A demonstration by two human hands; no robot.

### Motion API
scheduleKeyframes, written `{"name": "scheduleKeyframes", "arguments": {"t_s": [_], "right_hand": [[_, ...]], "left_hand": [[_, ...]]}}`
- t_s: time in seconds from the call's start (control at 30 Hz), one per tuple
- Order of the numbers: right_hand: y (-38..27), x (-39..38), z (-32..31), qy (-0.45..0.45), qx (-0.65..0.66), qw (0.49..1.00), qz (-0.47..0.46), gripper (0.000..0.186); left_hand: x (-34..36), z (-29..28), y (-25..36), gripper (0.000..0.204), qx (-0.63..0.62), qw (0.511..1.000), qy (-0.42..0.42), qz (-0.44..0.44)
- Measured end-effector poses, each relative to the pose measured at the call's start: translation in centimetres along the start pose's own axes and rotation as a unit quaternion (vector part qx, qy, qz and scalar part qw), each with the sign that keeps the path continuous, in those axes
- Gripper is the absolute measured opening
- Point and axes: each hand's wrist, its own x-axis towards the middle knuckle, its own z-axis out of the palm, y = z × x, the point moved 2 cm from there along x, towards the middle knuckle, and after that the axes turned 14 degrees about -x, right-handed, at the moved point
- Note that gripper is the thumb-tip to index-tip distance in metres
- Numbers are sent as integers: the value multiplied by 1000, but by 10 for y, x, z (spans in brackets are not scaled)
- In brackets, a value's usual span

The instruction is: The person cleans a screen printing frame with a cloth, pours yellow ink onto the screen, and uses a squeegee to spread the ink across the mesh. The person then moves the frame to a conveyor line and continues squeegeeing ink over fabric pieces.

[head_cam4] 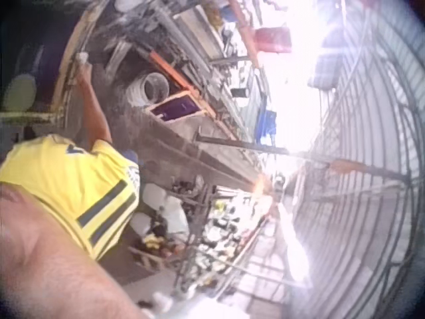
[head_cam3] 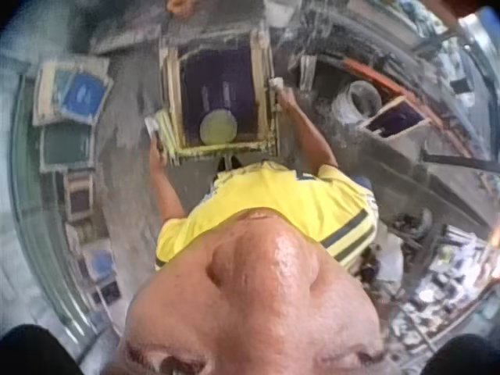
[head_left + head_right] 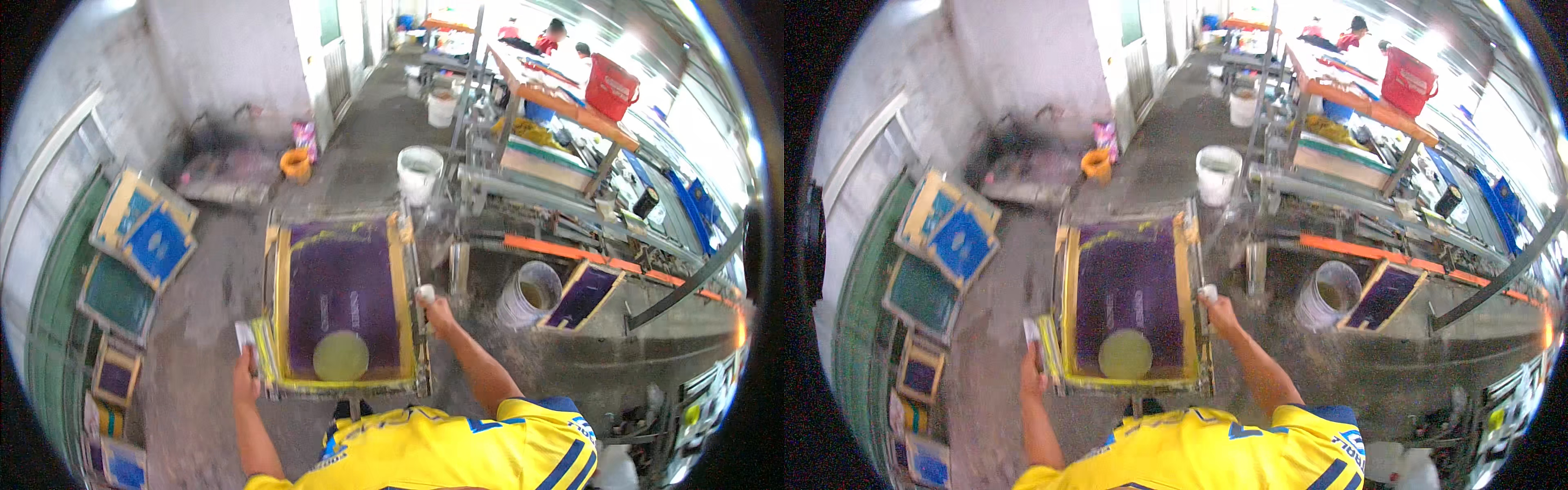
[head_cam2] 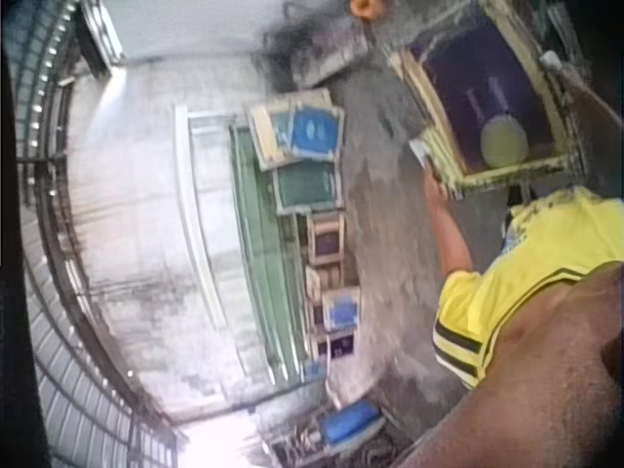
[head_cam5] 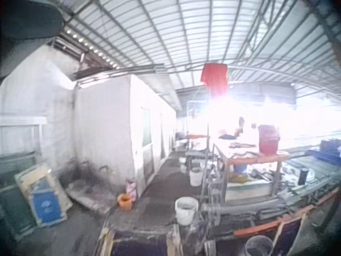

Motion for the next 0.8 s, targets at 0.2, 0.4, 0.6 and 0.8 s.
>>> {"name": "scheduleKeyframes", "arguments": {"t_s": [0.2, 0.4, 0.6, 0.8], "right_hand": [[-63, 150, 64, -11, -7, 1000, 16, 46], [-133, 286, 94, 125, 68, 985, -101, 28], [-189, 466, 77, 208, -139, 968, -35, 40], [-267, 573, 61, 212, -144, 964, 66, 37]], "left_hand": [[195, 3, 48, 48, 134, 989, 65, -15], [413, 60, 84, 47, 98, 989, -33, -105], [628, 163, 67, 55, 84, 995, -8, -43], [760, 228, 79, 56, 195, 976, 29, -92]]}}
